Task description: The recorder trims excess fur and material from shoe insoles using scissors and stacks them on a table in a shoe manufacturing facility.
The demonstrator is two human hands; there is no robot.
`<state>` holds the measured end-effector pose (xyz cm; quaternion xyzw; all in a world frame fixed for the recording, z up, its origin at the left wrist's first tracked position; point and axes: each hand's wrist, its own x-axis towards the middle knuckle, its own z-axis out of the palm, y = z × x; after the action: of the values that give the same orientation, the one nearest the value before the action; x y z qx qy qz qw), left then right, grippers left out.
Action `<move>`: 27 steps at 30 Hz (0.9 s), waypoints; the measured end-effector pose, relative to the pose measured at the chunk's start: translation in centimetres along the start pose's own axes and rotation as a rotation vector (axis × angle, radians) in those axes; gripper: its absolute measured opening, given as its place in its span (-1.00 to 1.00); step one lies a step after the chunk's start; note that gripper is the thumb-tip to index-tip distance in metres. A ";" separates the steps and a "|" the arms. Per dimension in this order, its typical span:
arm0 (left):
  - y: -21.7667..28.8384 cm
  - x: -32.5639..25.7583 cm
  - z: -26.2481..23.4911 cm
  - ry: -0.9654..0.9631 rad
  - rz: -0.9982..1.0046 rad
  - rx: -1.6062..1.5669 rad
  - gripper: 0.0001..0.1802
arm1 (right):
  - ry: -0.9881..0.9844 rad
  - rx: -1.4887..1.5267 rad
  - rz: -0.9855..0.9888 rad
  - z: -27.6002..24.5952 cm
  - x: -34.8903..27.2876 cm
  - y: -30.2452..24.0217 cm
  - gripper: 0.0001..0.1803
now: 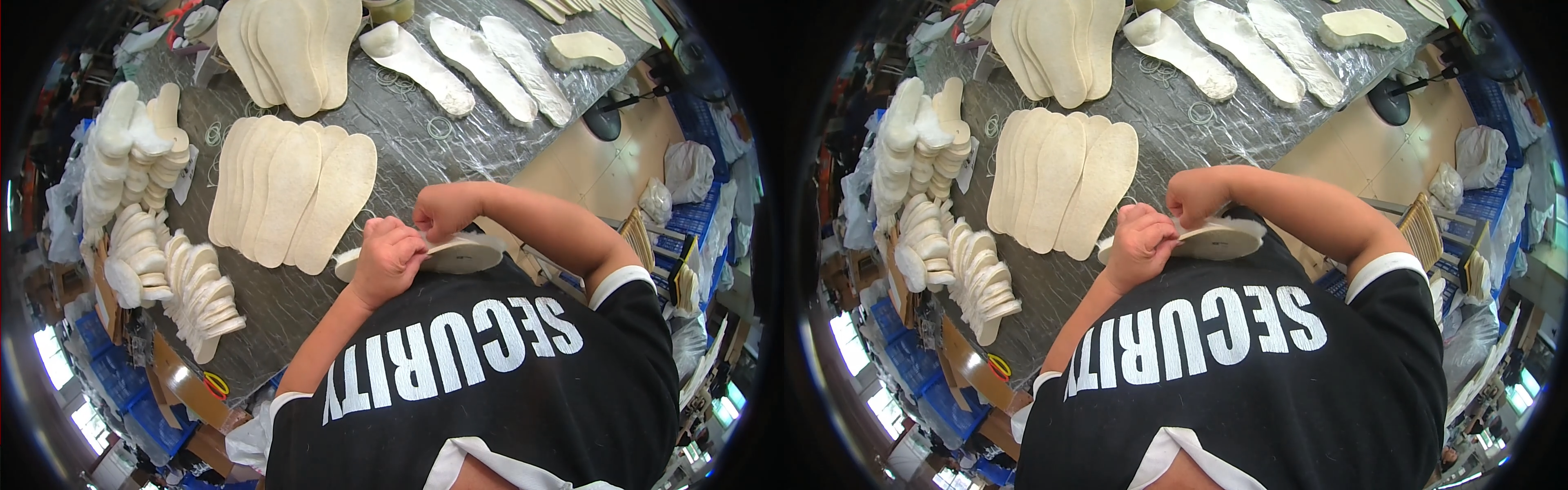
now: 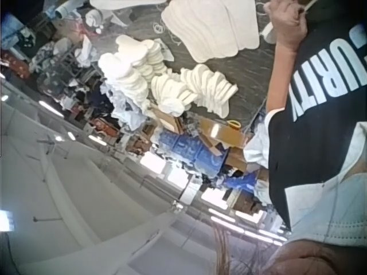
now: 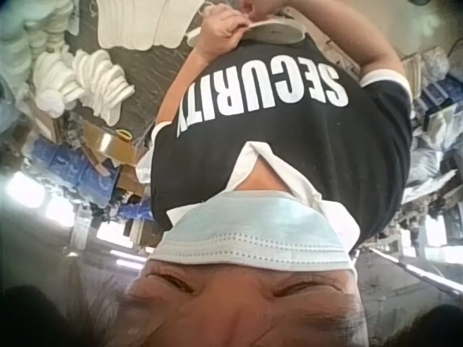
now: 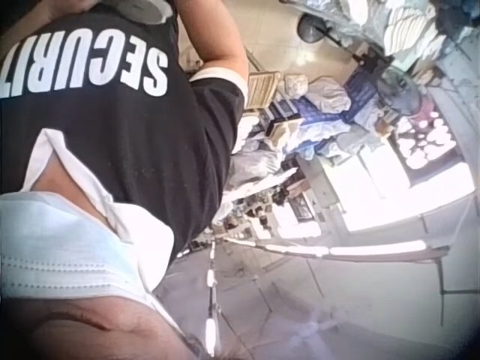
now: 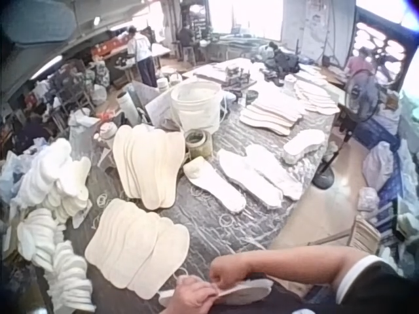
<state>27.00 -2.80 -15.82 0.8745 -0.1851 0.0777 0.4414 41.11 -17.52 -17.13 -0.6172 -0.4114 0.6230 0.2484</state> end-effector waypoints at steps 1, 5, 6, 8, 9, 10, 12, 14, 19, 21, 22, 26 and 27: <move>-0.1 -0.1 0.1 -0.022 0.014 -0.001 -0.78 | 0.113 -0.171 -0.025 0.3 0.1 -0.3 -0.84; 0.1 -0.8 -0.2 -0.092 0.009 -0.084 -0.78 | 0.350 -0.335 -0.077 1.8 0.3 0.7 -0.85; 0.1 -0.9 -0.3 -0.090 0.009 -0.084 -0.78 | 0.404 -0.281 -0.070 1.9 0.1 1.0 -0.87; -0.1 -1.3 -0.3 -0.031 -0.200 -0.066 -0.81 | 0.374 -0.187 -0.044 1.8 -1.0 0.7 -0.87; -0.2 -1.5 -0.2 -0.016 -0.243 -0.068 -0.83 | 0.362 0.026 -0.062 1.8 -1.4 0.5 -0.83; -0.1 -1.4 -0.1 -0.015 -0.243 -0.068 -0.83 | 0.351 0.239 -0.078 1.7 -1.8 0.5 -0.79; -0.1 -1.2 0.0 0.027 -0.317 -0.115 -0.84 | 0.313 0.232 -0.100 1.8 -2.1 1.0 -0.72; -0.1 -1.0 0.0 0.048 -0.321 -0.127 -0.85 | 0.283 0.448 -0.162 2.0 -2.6 1.4 -0.64; -0.1 -0.9 0.2 0.098 -0.279 -0.095 -0.86 | 0.275 0.288 -0.173 2.7 -4.3 1.1 -0.47; -0.3 -0.9 0.3 0.068 -0.224 -0.094 -0.86 | 0.277 0.411 -0.201 3.2 -4.0 2.3 -0.54; -0.3 -0.9 0.3 0.065 -0.222 -0.096 -0.86 | 0.275 0.533 -0.231 3.4 -3.7 3.0 -0.60; -0.2 -0.6 0.3 0.032 -0.195 -0.099 -0.86 | 0.194 0.660 -0.167 3.6 -2.8 4.5 -0.68; -0.2 -0.5 0.3 0.033 -0.196 -0.101 -0.86 | 0.176 0.718 -0.162 3.9 -2.5 4.6 -0.72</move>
<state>26.58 -2.84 -16.31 0.8638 -0.0952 0.0390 0.4933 38.50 -22.84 -19.89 -0.5076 -0.1915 0.6504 0.5317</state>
